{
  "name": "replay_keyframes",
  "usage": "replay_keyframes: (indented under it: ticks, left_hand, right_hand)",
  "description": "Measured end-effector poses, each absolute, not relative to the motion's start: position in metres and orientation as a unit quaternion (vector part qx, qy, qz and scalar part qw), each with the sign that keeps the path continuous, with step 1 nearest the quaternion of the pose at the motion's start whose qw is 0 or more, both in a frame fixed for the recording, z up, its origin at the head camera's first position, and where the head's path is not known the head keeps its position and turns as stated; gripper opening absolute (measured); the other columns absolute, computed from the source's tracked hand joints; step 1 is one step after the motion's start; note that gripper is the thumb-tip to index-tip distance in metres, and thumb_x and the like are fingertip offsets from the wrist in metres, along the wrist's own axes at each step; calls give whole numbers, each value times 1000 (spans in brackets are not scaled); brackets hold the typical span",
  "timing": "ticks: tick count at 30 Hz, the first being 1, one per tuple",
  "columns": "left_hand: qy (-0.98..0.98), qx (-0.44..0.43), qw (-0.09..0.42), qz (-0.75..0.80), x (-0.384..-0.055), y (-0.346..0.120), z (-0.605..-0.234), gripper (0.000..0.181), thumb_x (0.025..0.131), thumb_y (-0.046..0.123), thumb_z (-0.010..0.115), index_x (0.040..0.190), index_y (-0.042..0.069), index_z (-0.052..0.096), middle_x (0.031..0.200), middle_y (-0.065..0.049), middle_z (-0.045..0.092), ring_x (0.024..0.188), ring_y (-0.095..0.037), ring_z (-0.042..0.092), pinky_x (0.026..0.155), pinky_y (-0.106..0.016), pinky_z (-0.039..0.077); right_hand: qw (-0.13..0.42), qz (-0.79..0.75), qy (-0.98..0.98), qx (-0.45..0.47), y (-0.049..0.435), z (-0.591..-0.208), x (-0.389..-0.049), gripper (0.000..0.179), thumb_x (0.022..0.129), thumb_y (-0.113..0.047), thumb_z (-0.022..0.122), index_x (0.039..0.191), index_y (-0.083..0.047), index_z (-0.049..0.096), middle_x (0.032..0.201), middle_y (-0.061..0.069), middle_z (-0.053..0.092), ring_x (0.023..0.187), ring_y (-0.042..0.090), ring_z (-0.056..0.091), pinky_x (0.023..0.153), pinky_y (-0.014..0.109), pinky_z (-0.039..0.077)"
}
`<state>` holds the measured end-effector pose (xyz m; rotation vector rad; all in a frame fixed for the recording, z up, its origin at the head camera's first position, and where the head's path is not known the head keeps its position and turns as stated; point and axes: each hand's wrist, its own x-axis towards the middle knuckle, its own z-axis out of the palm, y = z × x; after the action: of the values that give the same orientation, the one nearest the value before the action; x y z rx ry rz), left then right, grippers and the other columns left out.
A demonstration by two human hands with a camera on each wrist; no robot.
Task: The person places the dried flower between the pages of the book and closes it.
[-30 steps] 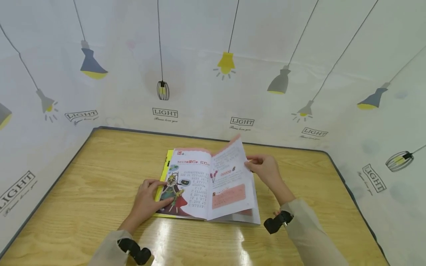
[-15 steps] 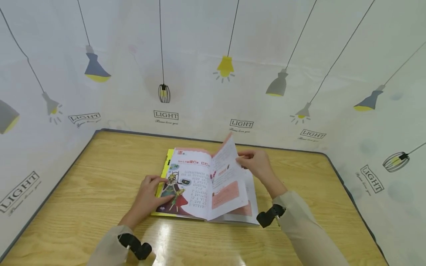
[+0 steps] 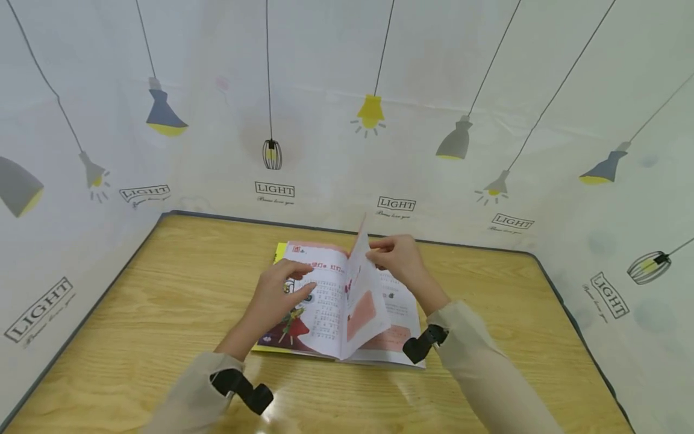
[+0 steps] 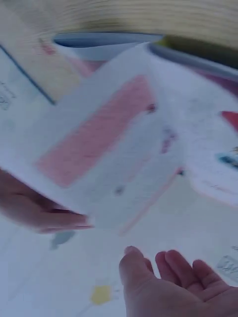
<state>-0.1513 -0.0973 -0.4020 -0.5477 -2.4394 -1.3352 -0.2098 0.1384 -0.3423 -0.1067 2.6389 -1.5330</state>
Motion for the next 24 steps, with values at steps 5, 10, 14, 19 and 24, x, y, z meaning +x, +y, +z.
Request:
replay_keyframes:
  ticks: [5, 10, 14, 19, 24]
  left_hand:
    - [-836, -210, 103, -496, -148, -68, -379, 21, 81, 11, 70, 102, 5, 66, 90, -6, 64, 75, -14, 61, 68, -31, 49]
    - [-844, -200, 70, -492, -146, -47, -366, 23, 82, 17, 70, 104, 10, 67, 92, -6, 63, 71, -12, 60, 62, -24, 49]
    - [-863, -189, 81, -462, -146, -40, -363, 22, 80, 20, 72, 100, 11, 68, 91, -4, 62, 66, -11, 59, 57, -22, 48]
    - [-888, -173, 96, -415, -144, -40, -359, 24, 77, 22, 75, 96, 9, 69, 85, -4, 61, 69, -16, 60, 55, -22, 46]
    - [-899, -141, 78, -407, -144, -45, -355, 21, 77, 15, 71, 96, 8, 69, 80, -3, 62, 67, -13, 57, 51, -22, 44]
  right_hand:
    - [41, -507, 860, -45, 126, -342, -212, 25, 79, -1, 67, 103, 7, 67, 86, 19, 67, 63, 17, 64, 63, 31, 53]
    - [41, -507, 859, -53, 113, -341, -213, 24, 78, -3, 70, 101, 5, 68, 82, 18, 68, 62, 19, 65, 60, 30, 53]
    - [49, -511, 856, -60, 102, -341, -214, 25, 79, -4, 70, 102, 5, 68, 82, 18, 67, 63, 21, 66, 59, 30, 53]
    - [55, -518, 852, -57, 93, -344, -215, 25, 79, -4, 70, 102, 6, 67, 79, 17, 67, 63, 20, 65, 59, 30, 53]
    - [53, -532, 843, -48, 86, -347, -216, 23, 78, -4, 71, 99, 5, 68, 79, 16, 67, 62, 19, 64, 59, 30, 53]
